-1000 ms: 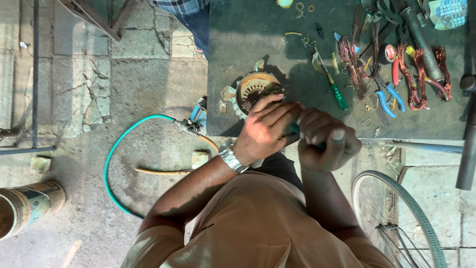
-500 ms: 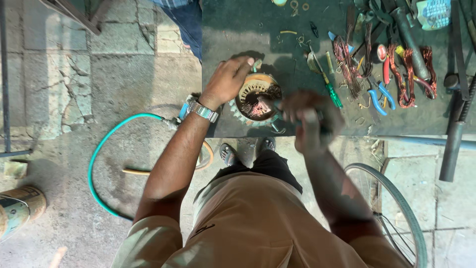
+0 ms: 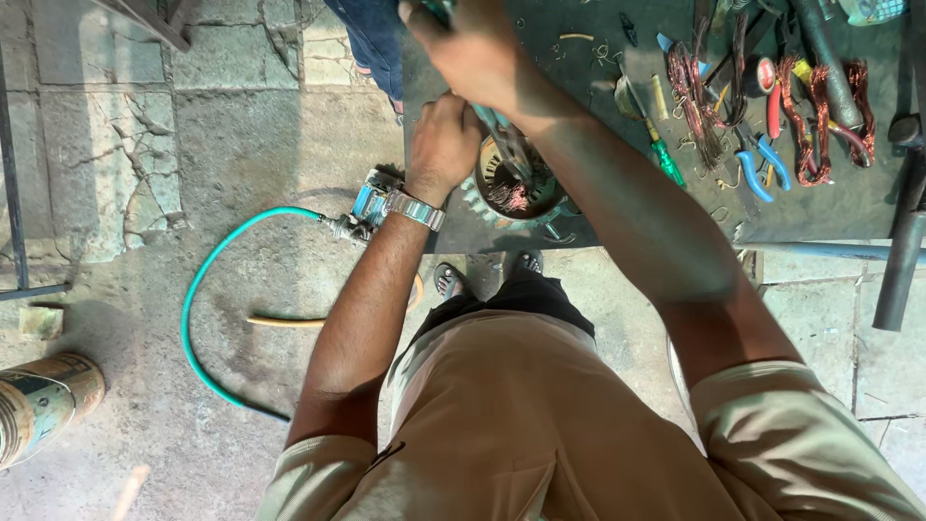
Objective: The person uses pliers and a screwdriver to remove copper windings from a motor stator. They repeatedly pull, cut, and pry the wires from the slots, then place the removed copper wire on the workbench.
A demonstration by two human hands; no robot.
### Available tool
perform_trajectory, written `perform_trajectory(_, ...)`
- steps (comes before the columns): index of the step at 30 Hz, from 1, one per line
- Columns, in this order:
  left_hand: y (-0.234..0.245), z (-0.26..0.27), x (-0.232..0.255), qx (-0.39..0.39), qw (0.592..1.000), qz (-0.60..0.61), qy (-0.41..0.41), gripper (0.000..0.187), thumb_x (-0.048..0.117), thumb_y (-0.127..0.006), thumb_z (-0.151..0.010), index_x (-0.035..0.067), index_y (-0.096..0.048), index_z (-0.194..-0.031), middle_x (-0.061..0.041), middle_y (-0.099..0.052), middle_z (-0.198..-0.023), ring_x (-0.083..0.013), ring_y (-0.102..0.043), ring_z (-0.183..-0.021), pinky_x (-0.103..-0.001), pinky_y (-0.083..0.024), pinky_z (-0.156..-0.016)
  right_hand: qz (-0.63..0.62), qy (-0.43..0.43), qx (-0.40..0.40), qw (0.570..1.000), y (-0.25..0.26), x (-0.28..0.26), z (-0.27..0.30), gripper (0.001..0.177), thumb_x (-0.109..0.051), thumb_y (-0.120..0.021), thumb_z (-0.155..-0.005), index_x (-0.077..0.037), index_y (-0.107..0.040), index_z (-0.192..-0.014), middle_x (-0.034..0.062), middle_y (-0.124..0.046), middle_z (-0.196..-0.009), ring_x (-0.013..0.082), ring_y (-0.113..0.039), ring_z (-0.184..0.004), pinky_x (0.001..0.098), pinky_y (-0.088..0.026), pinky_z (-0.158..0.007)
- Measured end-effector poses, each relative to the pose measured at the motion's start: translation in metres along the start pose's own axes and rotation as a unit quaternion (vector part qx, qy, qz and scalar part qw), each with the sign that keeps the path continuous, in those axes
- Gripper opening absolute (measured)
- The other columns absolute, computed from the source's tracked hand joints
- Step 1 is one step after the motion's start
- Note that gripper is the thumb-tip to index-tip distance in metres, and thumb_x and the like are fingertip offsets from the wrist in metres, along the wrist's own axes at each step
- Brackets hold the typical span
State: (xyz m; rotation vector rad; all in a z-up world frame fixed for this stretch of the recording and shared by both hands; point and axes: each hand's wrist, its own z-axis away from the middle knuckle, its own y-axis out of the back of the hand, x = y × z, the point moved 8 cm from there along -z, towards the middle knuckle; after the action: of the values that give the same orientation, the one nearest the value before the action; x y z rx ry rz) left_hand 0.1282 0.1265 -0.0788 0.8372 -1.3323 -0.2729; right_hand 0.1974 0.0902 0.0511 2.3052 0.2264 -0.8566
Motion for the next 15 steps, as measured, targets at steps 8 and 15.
perform_trajectory(8, 0.02, 0.008, 0.041, -0.137, 0.99, 0.035, -0.023, 0.06, 0.062, -0.064, -0.087, 0.016, -0.067, -0.126, -0.01, -0.077, -0.108, -0.0278, -0.076, -0.097, -0.044, -0.057, -0.083, -0.074, -0.028, 0.084, 0.993, 0.136, -0.138, 0.171, 0.012, -0.011, -0.063, -0.102, 0.0, -0.063, -0.1, 0.0152, -0.072, -0.091, 0.0278, -0.075, -0.087, 0.0455, -0.061, -0.086)
perform_trajectory(15, 0.023, 0.016, 0.059, -0.123, 0.988, 0.012, -0.097, 0.052, 0.059, -0.058, -0.097, 0.017, -0.072, -0.125, -0.009, -0.079, -0.105, -0.0271, -0.078, -0.091, -0.044, -0.057, -0.085, -0.211, -0.016, 0.055, 0.976, 0.136, -0.14, 0.192, 0.022, -0.015, -0.071, -0.094, -0.002, -0.055, -0.088, 0.0194, -0.068, -0.093, 0.0351, -0.07, -0.101, 0.0601, -0.049, -0.106)
